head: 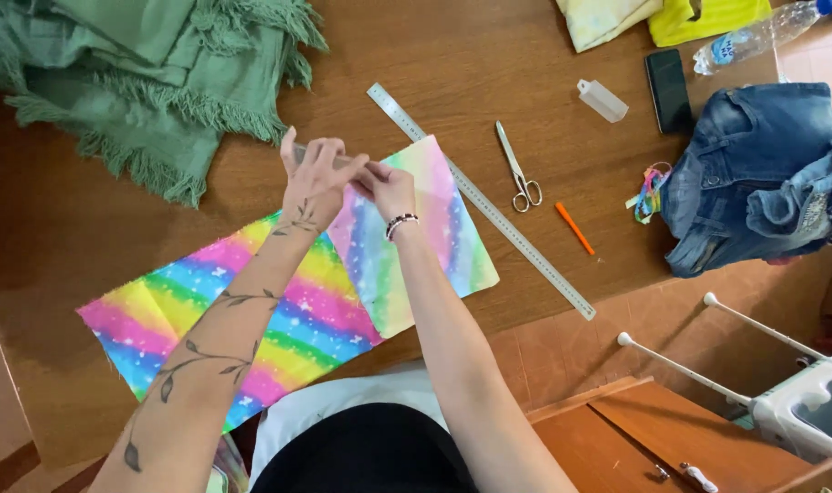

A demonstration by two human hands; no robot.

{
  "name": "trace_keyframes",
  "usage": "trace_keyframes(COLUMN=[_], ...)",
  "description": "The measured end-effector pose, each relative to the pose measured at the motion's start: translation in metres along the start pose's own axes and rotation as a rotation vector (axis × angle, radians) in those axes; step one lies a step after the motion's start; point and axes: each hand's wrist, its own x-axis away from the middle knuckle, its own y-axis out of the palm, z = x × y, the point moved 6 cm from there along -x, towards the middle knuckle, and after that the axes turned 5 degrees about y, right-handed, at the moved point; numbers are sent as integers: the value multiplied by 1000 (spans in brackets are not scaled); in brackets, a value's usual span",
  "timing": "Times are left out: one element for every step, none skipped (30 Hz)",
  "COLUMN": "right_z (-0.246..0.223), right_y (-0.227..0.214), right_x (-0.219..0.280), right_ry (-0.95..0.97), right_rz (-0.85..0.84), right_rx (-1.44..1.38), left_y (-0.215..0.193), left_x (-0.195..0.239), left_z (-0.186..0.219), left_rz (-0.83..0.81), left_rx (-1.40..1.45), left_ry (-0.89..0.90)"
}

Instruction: The person measures a piece of rainbow tie-dye fabric with a ruler, marks it with a pencil, and cuts it with scissors. They then fold the cut fabric and place it on a chair.

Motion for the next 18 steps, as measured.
trace_keyframes(right_z=[-6,-5,-4,-5,-8,-14,-16,-18,-21,-22,-24,-27,-26,-34,-41,-46,-57,-67], right_y=[-1,0,2,5,7,7,8,9,10,11,10,8,6,4,4,3,6,11], right_x=[1,6,11,16,21,24,25,27,28,28,28,28,30,31,34,41,51,62], right_ry=[-1,33,67,74,76,69,67,55,42,44,24,2,2,-110,-224,-225,-373,-521], right_rz=[0,-11,-22,-28,-22,-12,-14,-8,-2,-4,51,107,107,153,200,201,225,247], right_rx=[-1,-58,-115,-114,-123,-133,-134,-79,-24,-23,153,328,328,530,732,733,844,954], left_y=[0,-3,-6,-10,-15,-18,-17,-16,-15,-14,-14,-13,-15,-15,-14,-12,-8,-4], left_x=[-4,-2,1,2,4,0,4,7,10,12,14,15,17,19,20,21,24,28], left_z=[1,4,7,8,9,11,9,7,6,5,2,0,2,-1,-4,-3,-7,-10], left_rz=[0,6,12,6,6,13,14,23,31,30,35,41,41,22,3,4,-5,-15], left_rx=[0,-28,-56,-59,-59,-58,-60,-56,-52,-53,-20,14,14,81,148,149,216,283], left_ry=[1,24,48,42,45,55,55,47,39,37,-6,-47,-47,-126,-206,-206,-276,-349])
